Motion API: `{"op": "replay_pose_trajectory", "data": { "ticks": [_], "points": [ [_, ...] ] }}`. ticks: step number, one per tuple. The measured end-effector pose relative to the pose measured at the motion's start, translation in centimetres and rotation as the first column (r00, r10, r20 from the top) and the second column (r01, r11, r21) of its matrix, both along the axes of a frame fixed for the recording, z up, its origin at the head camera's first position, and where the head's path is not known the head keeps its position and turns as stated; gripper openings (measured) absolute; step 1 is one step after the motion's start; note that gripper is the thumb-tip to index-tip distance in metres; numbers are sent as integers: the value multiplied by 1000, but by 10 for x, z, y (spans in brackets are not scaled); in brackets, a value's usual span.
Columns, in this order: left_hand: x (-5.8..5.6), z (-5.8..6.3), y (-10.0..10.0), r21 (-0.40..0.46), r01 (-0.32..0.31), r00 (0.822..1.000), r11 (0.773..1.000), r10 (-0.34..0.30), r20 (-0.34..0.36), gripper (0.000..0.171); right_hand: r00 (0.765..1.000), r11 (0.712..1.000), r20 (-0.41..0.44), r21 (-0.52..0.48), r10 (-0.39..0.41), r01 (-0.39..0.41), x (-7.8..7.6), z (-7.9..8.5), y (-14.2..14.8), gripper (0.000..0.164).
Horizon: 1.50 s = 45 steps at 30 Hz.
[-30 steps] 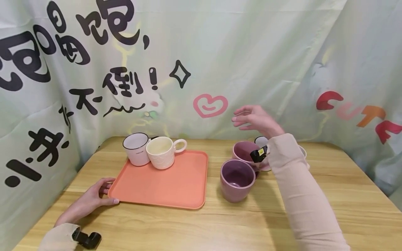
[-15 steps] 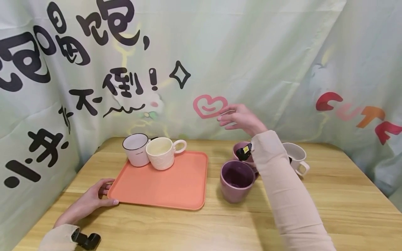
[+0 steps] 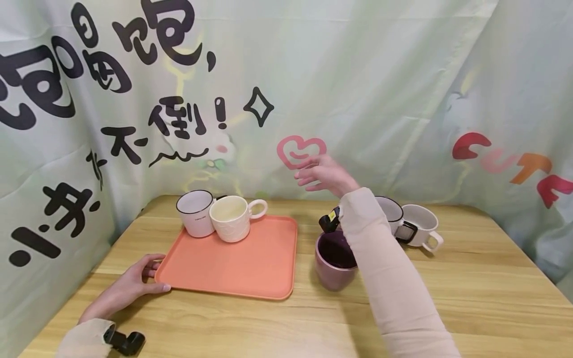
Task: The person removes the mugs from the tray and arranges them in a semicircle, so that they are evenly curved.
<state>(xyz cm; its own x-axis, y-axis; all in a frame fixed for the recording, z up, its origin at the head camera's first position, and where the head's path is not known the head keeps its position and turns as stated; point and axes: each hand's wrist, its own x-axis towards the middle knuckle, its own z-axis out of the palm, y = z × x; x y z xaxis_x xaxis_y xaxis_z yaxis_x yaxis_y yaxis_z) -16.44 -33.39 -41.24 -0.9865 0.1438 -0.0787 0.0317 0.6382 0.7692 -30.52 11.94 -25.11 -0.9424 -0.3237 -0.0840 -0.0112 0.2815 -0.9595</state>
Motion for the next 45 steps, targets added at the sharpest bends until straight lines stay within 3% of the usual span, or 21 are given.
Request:
{"op": "replay_pose_trajectory", "data": {
  "ticks": [8, 20, 35, 45],
  "points": [
    [0, -3, 2, 16, 18, 999, 1000, -17, -34, 80, 1000, 1000, 20, 1, 11, -11, 0, -7, -18, 51],
    [1, -2, 1, 10, 11, 1000, 1000, -11, -22, 79, 995, 994, 95, -109, 8, 3, 2, -18, -43, 48],
    [0, -2, 0, 11, 14, 999, 1000, -13, -34, 80, 989, 985, 141, -157, -53, 76, 2, -31, -75, 39],
    [1, -2, 0, -7, 13, 999, 1000, -13, -38, 79, 981, 964, 165, -225, -103, 139, 2, -40, -92, 49]
  ]
}}
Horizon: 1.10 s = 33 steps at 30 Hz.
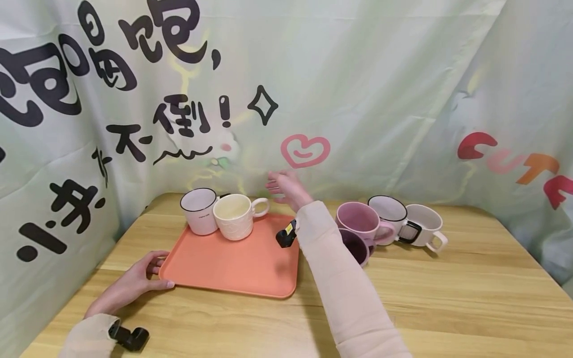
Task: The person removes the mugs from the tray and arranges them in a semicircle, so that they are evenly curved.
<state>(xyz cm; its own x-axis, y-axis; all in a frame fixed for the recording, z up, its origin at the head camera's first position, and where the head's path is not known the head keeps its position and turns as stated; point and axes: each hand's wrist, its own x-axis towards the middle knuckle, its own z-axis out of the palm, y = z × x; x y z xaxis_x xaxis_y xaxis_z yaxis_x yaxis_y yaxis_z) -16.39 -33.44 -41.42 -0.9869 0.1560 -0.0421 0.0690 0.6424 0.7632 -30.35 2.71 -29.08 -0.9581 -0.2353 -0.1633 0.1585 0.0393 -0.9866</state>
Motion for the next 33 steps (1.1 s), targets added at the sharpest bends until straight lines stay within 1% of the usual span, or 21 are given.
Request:
{"op": "replay_pose_trajectory", "data": {
  "ticks": [5, 7, 10, 13, 15, 19, 21, 25, 28, 33],
  "points": [
    [0, 1, 1, -8, -4, 1000, 1000, 4, 2, 80, 998, 998, 26, -27, -48, 49, 1, -7, -13, 50],
    [0, 1, 1, -9, -3, 1000, 1000, 3, 4, 80, 996, 995, 35, -56, -80, 82, 1, -12, -19, 51],
    [0, 1, 1, -2, 0, 1000, 1000, 0, 8, 80, 988, 982, 38, -106, -150, 153, 1, -20, -27, 50],
    [0, 0, 1, 13, 6, 1000, 1000, -6, 6, 79, 975, 963, 34, -152, -220, 222, 2, -28, -33, 50],
    [0, 0, 1, 18, 12, 1000, 1000, -12, 2, 78, 970, 957, 17, -158, -242, 241, 2, -34, -36, 51],
    [1, 0, -1, 18, 20, 1000, 1000, -20, -7, 78, 967, 963, -35, -108, -252, 248, 3, -46, -40, 54],
    [1, 0, 0, 13, 16, 1000, 1000, -16, -9, 78, 964, 964, -58, -76, -258, 253, 4, -51, -40, 53],
    [1, 1, -1, 0, 11, 1000, 1000, -11, -12, 79, 953, 961, -122, -37, -276, 273, 9, -57, -40, 39],
    [0, 2, -1, -5, 7, 1000, 1000, -7, -6, 79, 950, 964, -175, 14, -258, 264, 15, -59, -40, 30],
    [0, 1, 0, 3, 1, 1000, 1000, -1, -1, 79, 954, 966, -226, 120, -197, 228, 26, -61, -36, 31]
  ]
}}
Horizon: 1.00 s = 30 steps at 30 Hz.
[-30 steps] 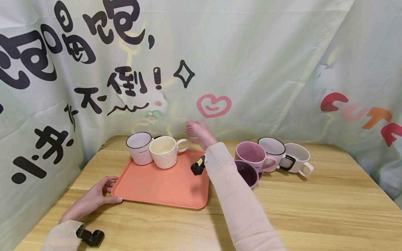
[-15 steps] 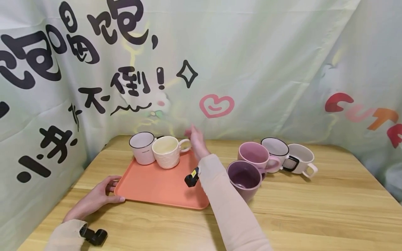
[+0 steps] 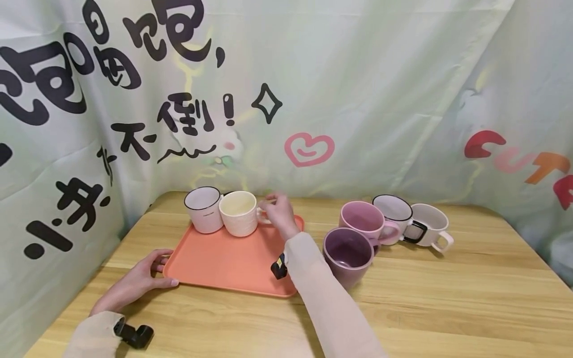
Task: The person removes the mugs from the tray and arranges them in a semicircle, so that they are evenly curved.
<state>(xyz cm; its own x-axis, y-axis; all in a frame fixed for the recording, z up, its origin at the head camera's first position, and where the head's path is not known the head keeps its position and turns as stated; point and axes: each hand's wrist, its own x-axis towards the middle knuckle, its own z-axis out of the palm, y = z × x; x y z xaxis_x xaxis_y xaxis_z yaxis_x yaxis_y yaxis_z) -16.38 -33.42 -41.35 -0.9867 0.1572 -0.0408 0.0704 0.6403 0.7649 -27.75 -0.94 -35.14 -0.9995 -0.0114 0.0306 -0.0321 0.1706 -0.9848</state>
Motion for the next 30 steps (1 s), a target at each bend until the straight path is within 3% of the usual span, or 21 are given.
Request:
{"op": "replay_pose_trajectory", "data": {
  "ticks": [3, 9, 12, 20, 30],
  "points": [
    [0, 0, 0, -1, 2, 1000, 1000, -2, -7, 79, 999, 998, -12, 60, 35, -34, 4, -2, 2, 31],
    [1, 1, 0, -14, -2, 1000, 1000, 2, -4, 80, 973, 975, 67, -40, 223, -220, 9, -9, 5, 32],
    [1, 1, 0, -10, -2, 1000, 1000, 2, -3, 80, 966, 966, 53, -58, 254, -251, 10, -14, 4, 31],
    [1, 1, 2, 25, 23, 999, 999, -22, -30, 77, 979, 981, -112, 104, 172, -161, 13, -18, 3, 21],
    [2, 1, 1, 26, 28, 999, 999, -27, -26, 76, 969, 992, -219, 88, 113, -96, 17, -13, 9, 9]
  ]
}}
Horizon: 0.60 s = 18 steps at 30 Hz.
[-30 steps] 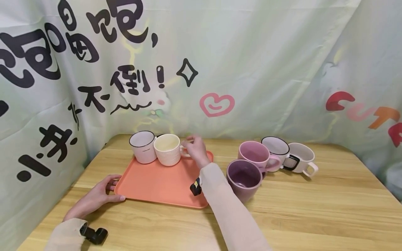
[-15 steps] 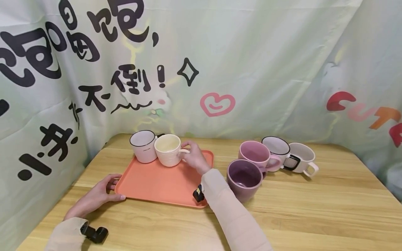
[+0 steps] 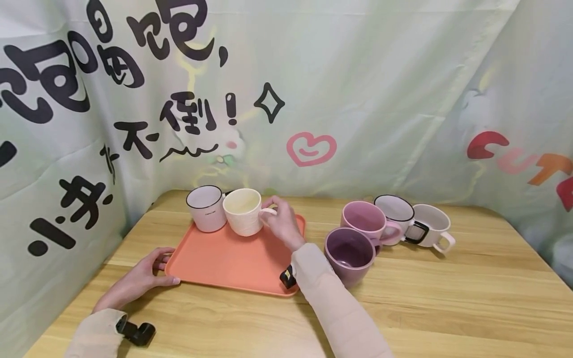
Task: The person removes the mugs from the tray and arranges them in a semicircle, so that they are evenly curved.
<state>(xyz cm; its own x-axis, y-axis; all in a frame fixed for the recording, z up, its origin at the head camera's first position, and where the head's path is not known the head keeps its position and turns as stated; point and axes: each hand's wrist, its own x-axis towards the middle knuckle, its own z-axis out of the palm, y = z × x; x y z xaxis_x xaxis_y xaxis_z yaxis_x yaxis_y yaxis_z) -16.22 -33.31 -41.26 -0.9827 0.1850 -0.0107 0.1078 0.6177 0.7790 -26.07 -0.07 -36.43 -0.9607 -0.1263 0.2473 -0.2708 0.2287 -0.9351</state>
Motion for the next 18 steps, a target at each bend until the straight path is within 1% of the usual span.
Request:
{"op": "replay_pose_trajectory", "data": {
  "ticks": [2, 5, 8, 12, 18],
  "points": [
    [0, 0, 0, 0, 0, 1000, 1000, 0, -1, 77, 1000, 1000, -22, 0, -17, 17, 1, 3, 1, 9],
    [-1, 0, 0, -5, -4, 1000, 1000, 4, -8, 76, 999, 1000, -32, -5, -31, 31, 3, 9, 2, 8],
    [-1, 0, 0, -6, -4, 1000, 1000, 4, -13, 76, 999, 999, -26, -10, -40, 39, 6, 15, 3, 8],
    [-1, 0, 0, 0, -3, 1000, 1000, 3, -14, 76, 1000, 999, 8, -28, -30, 30, 11, 23, 3, 6],
    [0, 0, 0, -2, -9, 1000, 1000, 9, 2, 77, 999, 999, 0, -19, -42, 42, 17, 34, 6, 4]
  ]
}}
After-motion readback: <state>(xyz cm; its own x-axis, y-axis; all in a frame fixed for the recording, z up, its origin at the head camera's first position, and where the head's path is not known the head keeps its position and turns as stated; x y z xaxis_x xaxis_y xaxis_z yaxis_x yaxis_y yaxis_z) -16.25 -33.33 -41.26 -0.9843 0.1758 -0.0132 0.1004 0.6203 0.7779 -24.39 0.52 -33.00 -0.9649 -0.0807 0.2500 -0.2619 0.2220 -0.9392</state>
